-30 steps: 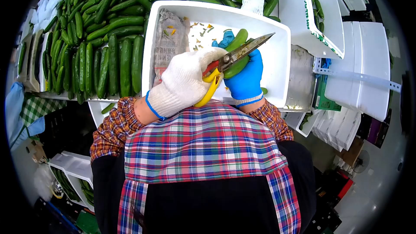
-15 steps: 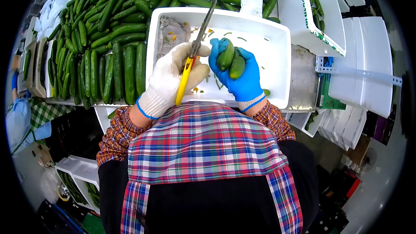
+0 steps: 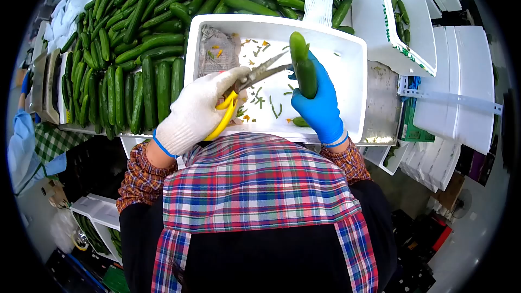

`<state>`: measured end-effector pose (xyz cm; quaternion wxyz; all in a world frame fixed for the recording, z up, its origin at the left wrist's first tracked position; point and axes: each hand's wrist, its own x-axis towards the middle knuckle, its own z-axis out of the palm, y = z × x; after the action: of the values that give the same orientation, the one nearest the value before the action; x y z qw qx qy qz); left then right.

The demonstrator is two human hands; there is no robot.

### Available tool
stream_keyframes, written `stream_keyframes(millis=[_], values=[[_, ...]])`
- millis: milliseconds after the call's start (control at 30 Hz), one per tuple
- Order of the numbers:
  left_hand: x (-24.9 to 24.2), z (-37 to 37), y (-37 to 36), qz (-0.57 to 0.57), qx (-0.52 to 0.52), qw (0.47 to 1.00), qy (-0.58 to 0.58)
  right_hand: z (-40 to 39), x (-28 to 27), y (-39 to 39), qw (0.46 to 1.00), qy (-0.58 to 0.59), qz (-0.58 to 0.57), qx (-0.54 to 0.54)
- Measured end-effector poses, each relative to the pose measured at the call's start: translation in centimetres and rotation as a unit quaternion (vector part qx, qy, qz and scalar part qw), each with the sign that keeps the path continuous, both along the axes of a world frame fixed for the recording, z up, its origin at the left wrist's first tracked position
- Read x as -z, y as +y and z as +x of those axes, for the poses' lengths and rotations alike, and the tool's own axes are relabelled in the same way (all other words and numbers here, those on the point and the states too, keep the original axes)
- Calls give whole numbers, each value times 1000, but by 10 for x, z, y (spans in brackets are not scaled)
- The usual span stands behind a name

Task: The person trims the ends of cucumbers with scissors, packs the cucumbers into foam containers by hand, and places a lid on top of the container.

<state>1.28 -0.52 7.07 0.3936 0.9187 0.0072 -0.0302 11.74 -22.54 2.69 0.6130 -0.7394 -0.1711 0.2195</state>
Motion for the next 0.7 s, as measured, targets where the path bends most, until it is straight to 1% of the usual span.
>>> stream_keyframes(millis=[67,100,133,167,233,300,367,400,433,467,500,533,567,633,700], values=[[0,0,0,23,21,999,-8,-1,-7,-2,982,-166,-81,-26],[1,-1,-1,43,39,998,-16,-1,-7,-2,983,-167,-79,-22],[2,-1,0,71,43,996,-23,0,-7,-2,975,-203,-77,-43],[1,-2,-1,72,45,996,-24,1,-7,-2,966,-239,-75,-64],[0,-2,-3,96,47,994,-24,-1,-9,-2,966,-239,-80,-62],[-1,-4,-3,90,34,995,-31,-1,-9,-2,965,-239,-87,-64],[1,-7,-4,85,17,996,-38,-1,-3,0,959,-271,-78,-22],[3,-8,-5,-5,-40,999,-31,1,-2,1,959,-272,-78,-25],[5,-9,-5,-94,-98,990,-25,3,-1,1,950,-300,-84,-29],[-1,-9,-3,-170,-135,975,40,5,-1,2,940,-327,-88,-34],[-2,-8,-3,-170,-141,974,41,6,-1,3,940,-326,-87,-40],[-2,-7,-4,-290,-166,942,31,6,-2,4,928,-362,-77,-45],[-3,-5,-5,-404,-189,895,20,6,-4,5,914,-397,-67,-49],[-8,-1,-5,-394,-180,901,28,5,-10,8,916,-394,-50,-56],[-11,6,-10,-440,-144,886,-5,5,-13,8,892,-439,-70,-82]])
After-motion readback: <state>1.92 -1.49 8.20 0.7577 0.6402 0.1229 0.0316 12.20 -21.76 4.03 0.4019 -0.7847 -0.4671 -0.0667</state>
